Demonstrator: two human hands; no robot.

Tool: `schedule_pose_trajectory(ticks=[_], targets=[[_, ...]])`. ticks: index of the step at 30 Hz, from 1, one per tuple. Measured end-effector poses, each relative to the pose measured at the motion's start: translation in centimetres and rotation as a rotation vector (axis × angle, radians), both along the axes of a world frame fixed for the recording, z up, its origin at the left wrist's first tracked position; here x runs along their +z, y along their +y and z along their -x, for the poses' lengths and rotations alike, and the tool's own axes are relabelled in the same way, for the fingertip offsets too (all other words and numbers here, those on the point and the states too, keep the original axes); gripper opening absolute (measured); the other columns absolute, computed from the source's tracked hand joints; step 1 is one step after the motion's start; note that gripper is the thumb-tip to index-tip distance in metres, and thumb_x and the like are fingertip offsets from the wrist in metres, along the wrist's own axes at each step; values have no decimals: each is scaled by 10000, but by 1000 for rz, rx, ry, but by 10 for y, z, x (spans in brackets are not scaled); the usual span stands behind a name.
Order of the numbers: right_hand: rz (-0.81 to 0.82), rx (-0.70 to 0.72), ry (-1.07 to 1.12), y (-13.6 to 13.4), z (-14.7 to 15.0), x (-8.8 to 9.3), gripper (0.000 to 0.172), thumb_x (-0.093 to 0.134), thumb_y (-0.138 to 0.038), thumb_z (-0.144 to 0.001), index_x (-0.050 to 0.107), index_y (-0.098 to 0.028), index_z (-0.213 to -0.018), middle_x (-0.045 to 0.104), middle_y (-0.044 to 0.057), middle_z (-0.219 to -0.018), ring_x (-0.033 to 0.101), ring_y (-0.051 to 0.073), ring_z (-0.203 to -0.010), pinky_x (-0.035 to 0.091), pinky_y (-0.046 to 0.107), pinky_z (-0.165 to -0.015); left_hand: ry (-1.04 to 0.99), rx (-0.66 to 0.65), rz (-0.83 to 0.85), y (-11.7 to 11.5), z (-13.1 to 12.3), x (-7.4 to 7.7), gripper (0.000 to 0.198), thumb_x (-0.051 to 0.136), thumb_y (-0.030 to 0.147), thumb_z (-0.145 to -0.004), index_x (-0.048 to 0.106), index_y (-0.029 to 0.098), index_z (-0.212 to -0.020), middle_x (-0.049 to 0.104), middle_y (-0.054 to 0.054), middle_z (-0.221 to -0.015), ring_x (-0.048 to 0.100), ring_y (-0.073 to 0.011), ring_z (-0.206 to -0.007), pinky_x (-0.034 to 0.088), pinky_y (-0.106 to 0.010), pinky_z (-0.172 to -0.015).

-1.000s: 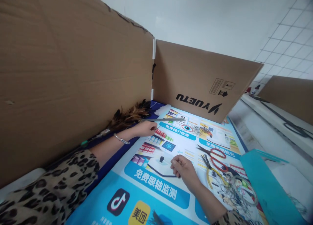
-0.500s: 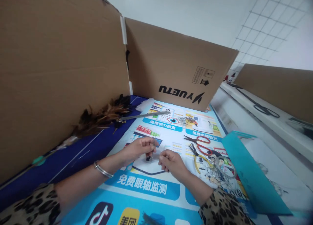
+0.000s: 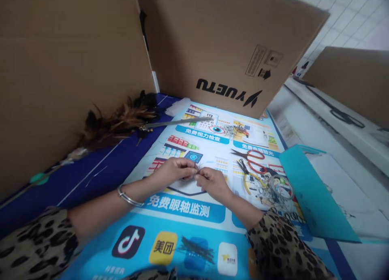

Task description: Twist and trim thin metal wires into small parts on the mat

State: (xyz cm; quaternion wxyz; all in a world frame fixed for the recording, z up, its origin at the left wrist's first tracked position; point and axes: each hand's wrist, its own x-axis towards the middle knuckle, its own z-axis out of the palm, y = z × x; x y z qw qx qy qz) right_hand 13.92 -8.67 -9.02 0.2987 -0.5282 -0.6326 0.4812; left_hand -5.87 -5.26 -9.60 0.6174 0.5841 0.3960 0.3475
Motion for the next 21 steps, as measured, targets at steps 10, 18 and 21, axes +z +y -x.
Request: schedule_pose_trajectory(ticks=[10,18,21], targets=[[-227,44,-307,1,11,3,286,625,-293,-950,611,-192,-682,572,-41,-608,549,124,-610,339,219,-586,85,112,-92,-4,0,1,234,812,390,-739,740,179,-809,674,9,-720,590,-145,-688,489,-277,-663],[-334,55,-429,3,19,5,226,609,-290,-980,663,-193,-783,671,-7,-737,594,145,-690,340,241,-632,70,156,-268,-6,0,6,135,747,323,-809,732,193,-776,703,-50,-1018,628,-222,-1037,478,-366,-972],[-334,24,-480,7,21,5,223,628,-316,-968,669,-204,-779,692,3,-756,605,161,-703,337,252,-622,20,154,-147,-6,1,5,166,733,360,-844,738,194,-852,716,-28,-929,640,-194,-919,505,-336,-888]])
